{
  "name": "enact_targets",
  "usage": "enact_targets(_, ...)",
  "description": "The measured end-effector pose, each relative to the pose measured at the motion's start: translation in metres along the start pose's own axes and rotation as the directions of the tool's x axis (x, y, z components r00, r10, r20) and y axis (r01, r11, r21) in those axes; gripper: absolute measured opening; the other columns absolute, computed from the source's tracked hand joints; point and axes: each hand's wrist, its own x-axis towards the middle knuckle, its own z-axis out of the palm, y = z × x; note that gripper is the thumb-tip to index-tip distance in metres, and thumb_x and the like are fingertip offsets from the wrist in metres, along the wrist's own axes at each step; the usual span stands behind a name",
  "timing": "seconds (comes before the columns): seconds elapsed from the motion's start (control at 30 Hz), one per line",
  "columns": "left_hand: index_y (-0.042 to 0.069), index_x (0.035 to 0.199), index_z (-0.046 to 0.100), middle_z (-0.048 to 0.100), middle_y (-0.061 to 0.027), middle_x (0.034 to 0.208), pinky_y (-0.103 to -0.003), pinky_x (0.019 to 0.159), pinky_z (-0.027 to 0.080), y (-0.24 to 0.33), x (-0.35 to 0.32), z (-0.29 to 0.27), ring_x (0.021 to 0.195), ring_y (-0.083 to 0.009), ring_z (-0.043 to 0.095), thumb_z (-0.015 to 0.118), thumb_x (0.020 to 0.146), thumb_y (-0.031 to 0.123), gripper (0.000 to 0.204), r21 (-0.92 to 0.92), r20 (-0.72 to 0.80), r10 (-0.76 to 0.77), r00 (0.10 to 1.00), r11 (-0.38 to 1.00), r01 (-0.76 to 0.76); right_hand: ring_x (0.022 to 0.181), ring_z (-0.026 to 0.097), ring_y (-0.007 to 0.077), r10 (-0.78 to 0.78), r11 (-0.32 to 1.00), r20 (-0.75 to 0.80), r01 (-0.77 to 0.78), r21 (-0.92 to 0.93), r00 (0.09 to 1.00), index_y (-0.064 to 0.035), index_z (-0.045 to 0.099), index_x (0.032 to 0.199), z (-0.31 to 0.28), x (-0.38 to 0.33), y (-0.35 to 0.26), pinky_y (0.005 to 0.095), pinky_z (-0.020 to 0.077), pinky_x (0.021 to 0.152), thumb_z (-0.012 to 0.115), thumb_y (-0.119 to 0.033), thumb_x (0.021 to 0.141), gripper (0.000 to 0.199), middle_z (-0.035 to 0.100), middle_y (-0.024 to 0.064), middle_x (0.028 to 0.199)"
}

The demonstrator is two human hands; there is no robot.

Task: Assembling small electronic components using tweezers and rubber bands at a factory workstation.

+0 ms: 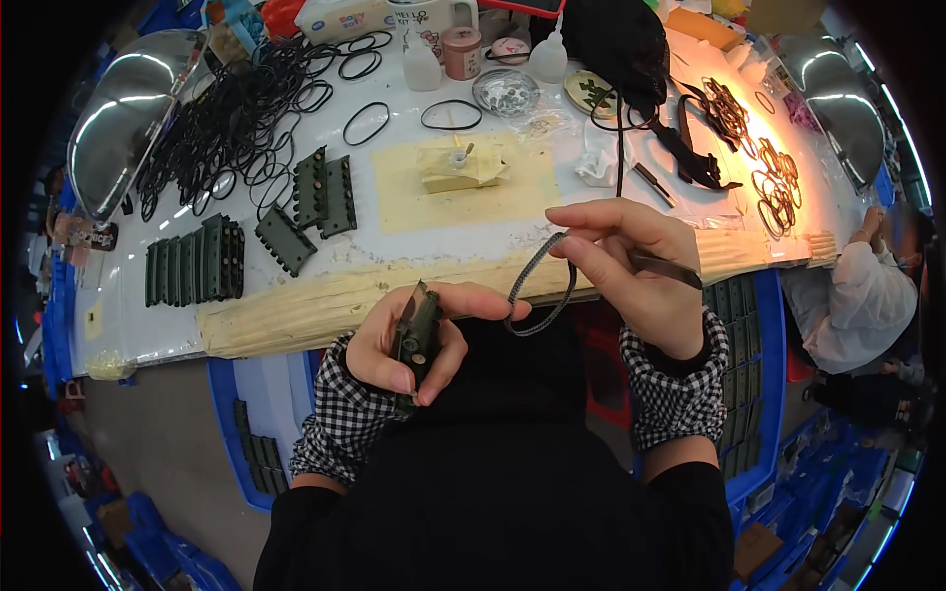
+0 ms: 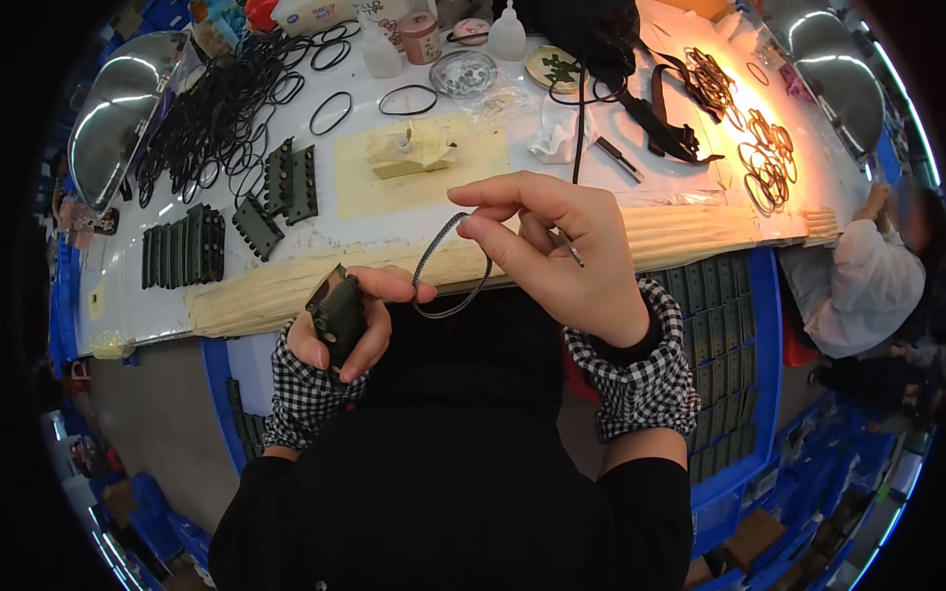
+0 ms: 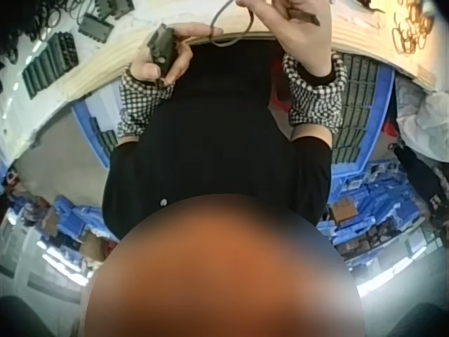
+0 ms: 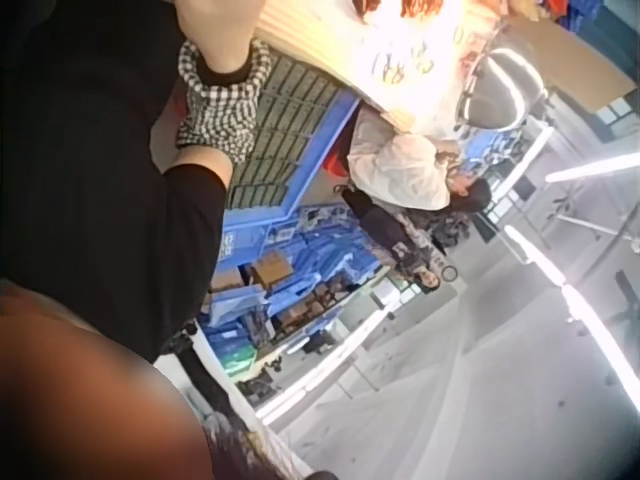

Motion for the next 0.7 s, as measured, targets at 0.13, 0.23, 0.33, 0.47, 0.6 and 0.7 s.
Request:
enact_targets(0.13, -0.022, 0.135, 0.026, 0.031, -0.0383, 0.141, -0.020, 0.049, 0.050, 0.001, -0.002, 0.000, 0.060, -0.0135, 0.064, 0.071, 0.075, 0.017, 0.084, -0.019, -0.007, 0.027, 1.000, 0.999, -0.027, 0.047, 0.027, -0.0032, 0.013, 1.000, 0.001, -0.013, 0.000, 1.000, -0.0023, 0.069, 0.105, 0.005, 0.004, 0.001, 0.0158, 0.0252, 0.045, 0.069, -0.002, 0.082, 0.022, 0.068, -0.0010, 0.077)
enact_targets(0.23, -0.021, 0.138, 0.015, 0.018, -0.0378, 0.145, -0.024, 0.053, 0.055, 0.007, -0.001, -0.012, 0.066, -0.0165, 0.066, 0.072, 0.078, 0.010, 0.088, -0.046, 0.139, 0.026, 0.990, 0.999, -0.020, 0.053, 0.033, -0.0016, 0.024, 1.000, 0.017, -0.024, -0.002, 1.000, -0.0011, 0.068, 0.106, 0.007, 0.006, 0.005, 0.0160, 0.0279, 0.049, 0.068, -0.001, 0.083, 0.023, 0.069, 0.0013, 0.081)
enact_targets(0.33, -0.022, 0.135, 0.023, 0.029, -0.0406, 0.141, -0.020, 0.050, 0.051, 0.012, 0.001, -0.006, 0.064, -0.0139, 0.065, 0.072, 0.075, 0.014, 0.086, -0.017, 0.048, 0.054, 0.997, 0.998, -0.054, 0.070, 0.052, 0.0036, 0.121, 0.993, 0.053, -0.121, 0.010, 0.991, 0.0025, 0.064, 0.109, 0.008, 0.008, -0.001, 0.0162, 0.0392, 0.062, 0.064, 0.001, 0.086, 0.023, 0.069, 0.0076, 0.087)
enact_targets(0.47, -0.023, 0.135, 0.021, 0.026, -0.0416, 0.141, -0.020, 0.051, 0.052, 0.013, 0.006, -0.010, 0.066, -0.0138, 0.065, 0.072, 0.075, 0.014, 0.087, -0.053, 0.102, 0.101, 0.990, 0.994, -0.096, 0.048, 0.029, -0.0040, 0.072, 0.987, -0.008, -0.070, 0.146, 0.997, -0.0024, 0.066, 0.100, 0.014, 0.014, 0.014, 0.0154, 0.0254, 0.045, 0.064, 0.002, 0.084, 0.017, 0.068, -0.0019, 0.080)
enact_targets(0.6, -0.023, 0.135, 0.021, 0.025, -0.0406, 0.142, -0.020, 0.050, 0.051, 0.015, 0.004, -0.010, 0.064, -0.0129, 0.063, 0.072, 0.076, 0.015, 0.087, -0.111, -0.017, 0.113, 0.993, 0.987, -0.114, 0.051, 0.034, -0.0026, 0.019, 0.993, 0.038, -0.023, 0.118, 0.999, -0.0018, 0.064, 0.091, 0.013, 0.017, 0.019, 0.0155, 0.0305, 0.048, 0.058, 0.008, 0.083, 0.014, 0.065, -0.0015, 0.079)
enact_targets(0.7, -0.021, 0.137, 0.020, 0.026, -0.0380, 0.144, -0.020, 0.047, 0.048, 0.019, 0.002, -0.013, 0.061, -0.0109, 0.060, 0.070, 0.078, 0.020, 0.087, -0.112, -0.109, 0.160, 0.981, 0.979, -0.172, 0.064, 0.052, 0.0075, -0.214, 0.966, 0.229, 0.240, -0.095, 0.950, -0.0010, 0.066, 0.093, 0.004, 0.028, 0.022, 0.0188, 0.0400, 0.054, 0.054, 0.014, 0.076, 0.026, 0.062, 0.0055, 0.083)
